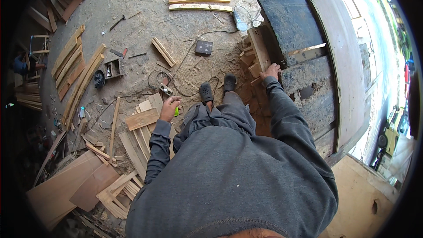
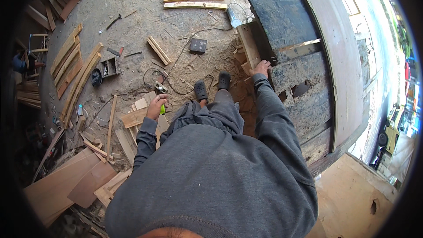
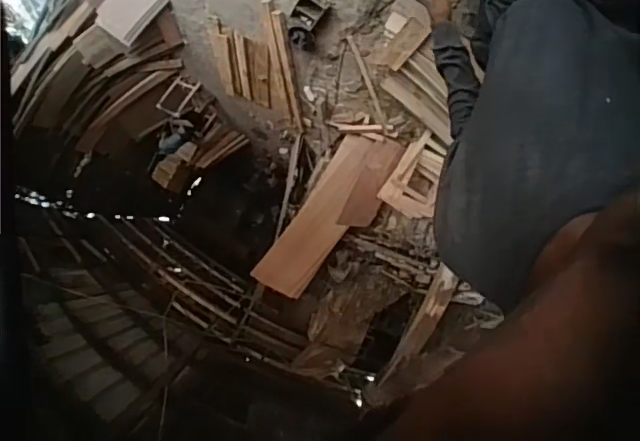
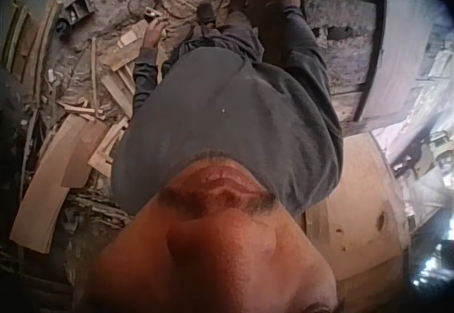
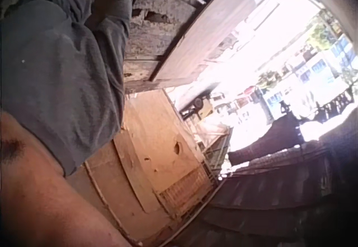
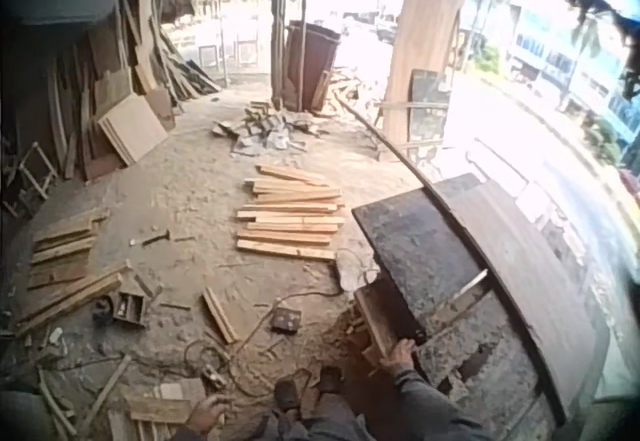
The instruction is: Measuring and nailing wooden blocks to a plywood board.
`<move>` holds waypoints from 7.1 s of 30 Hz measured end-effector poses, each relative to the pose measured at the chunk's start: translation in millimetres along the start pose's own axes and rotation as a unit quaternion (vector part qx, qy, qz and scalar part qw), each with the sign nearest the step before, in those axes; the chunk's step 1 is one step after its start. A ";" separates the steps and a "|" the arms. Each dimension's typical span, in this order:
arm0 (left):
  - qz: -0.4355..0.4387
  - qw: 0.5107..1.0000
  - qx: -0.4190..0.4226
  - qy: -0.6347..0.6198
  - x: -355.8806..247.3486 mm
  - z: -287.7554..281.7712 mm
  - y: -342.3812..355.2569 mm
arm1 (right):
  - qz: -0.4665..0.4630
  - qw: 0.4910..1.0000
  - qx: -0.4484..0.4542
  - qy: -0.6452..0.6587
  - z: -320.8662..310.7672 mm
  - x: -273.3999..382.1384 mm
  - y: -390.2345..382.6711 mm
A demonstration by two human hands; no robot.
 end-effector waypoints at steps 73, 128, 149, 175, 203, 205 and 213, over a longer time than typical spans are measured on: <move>-0.195 0.871 -0.385 -0.235 297.3 102.4 -64.8 | -0.531 0.694 0.215 -0.436 -19.2 183.9 167.3; 0.204 0.788 -0.306 -0.494 -286.2 -338.4 229.8 | -0.544 0.662 0.375 0.353 -71.8 827.7 -109.4; 0.147 0.792 -0.346 -0.481 -464.7 -727.6 408.9 | -0.748 0.557 0.303 0.195 40.1 1279.9 -80.6; -0.196 0.744 -0.208 -0.604 -447.0 -861.7 652.6 | -0.299 0.729 0.616 0.012 613.0 1567.4 296.1; -0.416 0.792 -0.050 -0.444 -376.6 -971.0 695.1 | -0.010 0.900 0.412 0.138 709.4 1512.3 366.5; -0.420 0.804 -0.009 -0.421 -410.3 -975.5 693.9 | 0.051 0.864 0.475 0.160 635.7 1472.2 345.8; -0.314 0.911 0.084 -0.254 -576.4 -942.1 730.8 | 0.212 0.676 0.406 0.578 335.8 1401.0 175.1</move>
Point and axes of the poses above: each hand's wrist, its own y-axis towards the middle knuckle, its own z-axis out of the palm, x = y × z, the point moved 4 cm from there along y, towards the middle knuckle, and after that the axes turned 2 degrees about -z, right-handed, at the moved point
